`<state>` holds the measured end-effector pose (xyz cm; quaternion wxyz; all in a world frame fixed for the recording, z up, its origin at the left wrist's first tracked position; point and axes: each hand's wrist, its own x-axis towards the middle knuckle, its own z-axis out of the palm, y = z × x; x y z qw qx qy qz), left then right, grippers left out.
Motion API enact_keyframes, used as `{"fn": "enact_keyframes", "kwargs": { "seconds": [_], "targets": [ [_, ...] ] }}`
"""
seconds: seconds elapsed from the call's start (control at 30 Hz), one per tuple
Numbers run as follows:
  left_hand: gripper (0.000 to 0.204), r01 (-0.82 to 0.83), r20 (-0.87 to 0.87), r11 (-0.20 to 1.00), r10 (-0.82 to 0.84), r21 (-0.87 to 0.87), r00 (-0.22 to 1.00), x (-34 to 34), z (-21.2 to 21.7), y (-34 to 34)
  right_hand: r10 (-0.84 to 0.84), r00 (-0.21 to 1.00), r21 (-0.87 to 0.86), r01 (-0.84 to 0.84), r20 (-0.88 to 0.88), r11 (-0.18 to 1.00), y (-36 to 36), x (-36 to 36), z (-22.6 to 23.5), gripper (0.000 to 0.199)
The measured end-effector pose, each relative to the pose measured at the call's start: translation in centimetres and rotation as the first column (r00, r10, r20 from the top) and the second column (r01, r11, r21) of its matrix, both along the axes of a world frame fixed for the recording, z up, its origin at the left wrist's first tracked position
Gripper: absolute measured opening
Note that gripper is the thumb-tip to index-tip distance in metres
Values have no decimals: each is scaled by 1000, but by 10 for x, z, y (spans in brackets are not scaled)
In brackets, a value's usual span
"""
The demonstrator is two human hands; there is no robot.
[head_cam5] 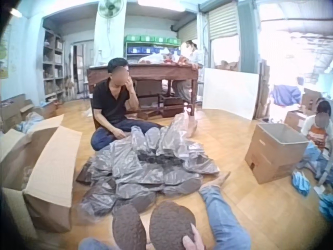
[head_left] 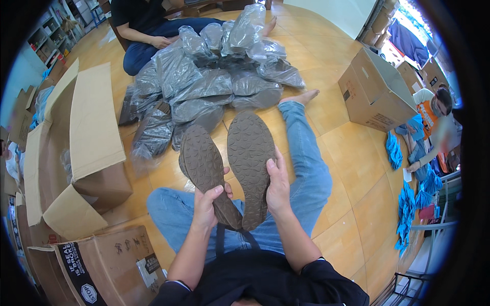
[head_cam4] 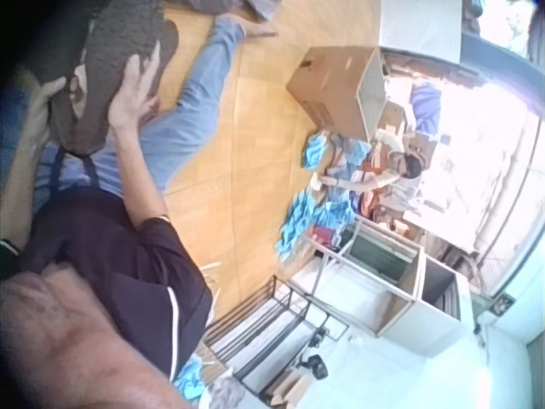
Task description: The person sits on the floor and unpacks plastic-wrapped shoe insoles, separating them and placing them into a cardboard box. They handle the insoles by hand, inspecting them and stacking them before packing.
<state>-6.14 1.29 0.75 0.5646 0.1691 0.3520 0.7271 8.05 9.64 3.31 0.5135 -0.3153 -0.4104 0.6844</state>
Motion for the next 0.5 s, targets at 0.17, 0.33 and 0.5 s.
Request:
{"fn": "enact_keyframes", "kwargs": {
  "seconds": [0.17,0.33,0.5],
  "targets": [
    [52,6,-9,1000,-6,-12,1000,1,-12,1,56,998,-19,-55,28,998,-4,2,3,53],
    [67,-16,37,998,18,-53,999,5,-32,0,261,864,-49,-267,431,963,-18,-21,-19,60],
    [75,225,63,974,-224,-24,973,-41,-63,6,410,875,1,-425,256,905,-11,-36,-43,63]
  ]
}}
